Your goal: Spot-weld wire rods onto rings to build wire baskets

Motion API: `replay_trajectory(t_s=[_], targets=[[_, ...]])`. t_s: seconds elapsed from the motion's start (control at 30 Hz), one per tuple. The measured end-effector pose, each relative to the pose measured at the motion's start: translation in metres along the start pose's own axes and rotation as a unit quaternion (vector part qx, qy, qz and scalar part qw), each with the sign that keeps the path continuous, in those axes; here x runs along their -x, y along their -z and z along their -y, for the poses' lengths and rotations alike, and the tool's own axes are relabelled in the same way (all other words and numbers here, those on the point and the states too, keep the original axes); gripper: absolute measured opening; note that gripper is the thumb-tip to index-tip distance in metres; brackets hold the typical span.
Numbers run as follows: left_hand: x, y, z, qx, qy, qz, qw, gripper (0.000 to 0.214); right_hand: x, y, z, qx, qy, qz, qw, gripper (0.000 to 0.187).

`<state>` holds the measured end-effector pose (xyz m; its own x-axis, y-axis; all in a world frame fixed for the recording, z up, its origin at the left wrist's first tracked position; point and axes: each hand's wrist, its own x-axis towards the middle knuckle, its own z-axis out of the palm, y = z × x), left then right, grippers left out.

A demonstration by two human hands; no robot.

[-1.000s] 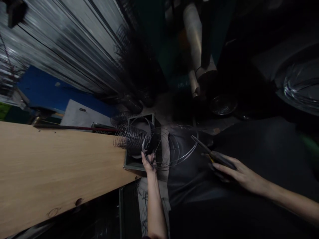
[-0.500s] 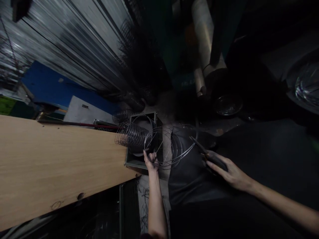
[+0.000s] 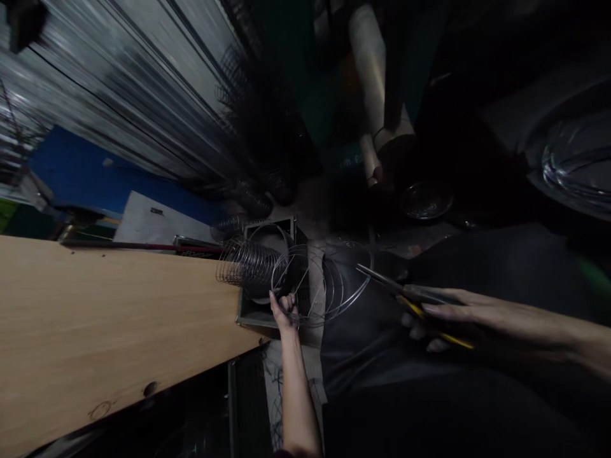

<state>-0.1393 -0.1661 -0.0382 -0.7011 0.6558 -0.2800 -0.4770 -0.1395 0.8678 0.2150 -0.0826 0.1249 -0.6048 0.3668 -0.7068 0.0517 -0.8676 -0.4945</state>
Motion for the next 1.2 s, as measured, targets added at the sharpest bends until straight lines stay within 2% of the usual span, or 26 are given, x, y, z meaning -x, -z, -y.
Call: replay_trajectory(t_s=[0.1, 0.2, 0.37, 0.5, 0.67, 0.83, 0.93, 1.1, 1.2], targets=[[0.000, -0.001, 0.001, -0.007, -0.007, 0.002, 1.000, 0.033, 0.006, 0.001, 0.009, -0.006, -0.047, -0.019, 0.999, 0.051], [-0.001, 0.000, 0.002, -0.014, -0.015, 0.001, 1.000, 0.034, 0.011, 0.001, 0.017, 0.014, -0.060, -0.049, 0.997, 0.051], [-0.001, 0.000, 0.001, -0.019, -0.014, 0.007, 1.000, 0.035, 0.011, 0.007, 0.020, 0.077, -0.016, -0.101, 0.992, 0.046], [-0.001, -0.001, 0.002, -0.021, -0.014, 0.007, 1.000, 0.036, 0.009, 0.010, 0.016, 0.161, 0.024, -0.170, 0.972, 0.048], [-0.001, -0.001, 0.002, -0.020, -0.021, 0.005, 1.000, 0.036, 0.008, 0.002, 0.016, 0.140, -0.002, -0.155, 0.978, 0.057], [0.001, -0.005, 0.000, -0.027, -0.022, 0.008, 0.999, 0.036, 0.013, -0.009, 0.022, 0.081, -0.008, -0.113, 0.990, 0.040], [0.001, -0.007, -0.001, -0.031, -0.018, 0.011, 0.999, 0.037, 0.016, -0.011, 0.024, 0.053, -0.024, -0.126, 0.990, 0.039], [0.000, -0.008, 0.000, -0.027, -0.010, 0.013, 1.000, 0.036, 0.015, -0.007, 0.023, 0.136, -0.021, -0.166, 0.976, 0.037], [-0.002, -0.006, 0.002, -0.019, -0.001, 0.009, 1.000, 0.033, 0.006, -0.008, 0.017, 0.201, 0.025, -0.162, 0.966, 0.037]])
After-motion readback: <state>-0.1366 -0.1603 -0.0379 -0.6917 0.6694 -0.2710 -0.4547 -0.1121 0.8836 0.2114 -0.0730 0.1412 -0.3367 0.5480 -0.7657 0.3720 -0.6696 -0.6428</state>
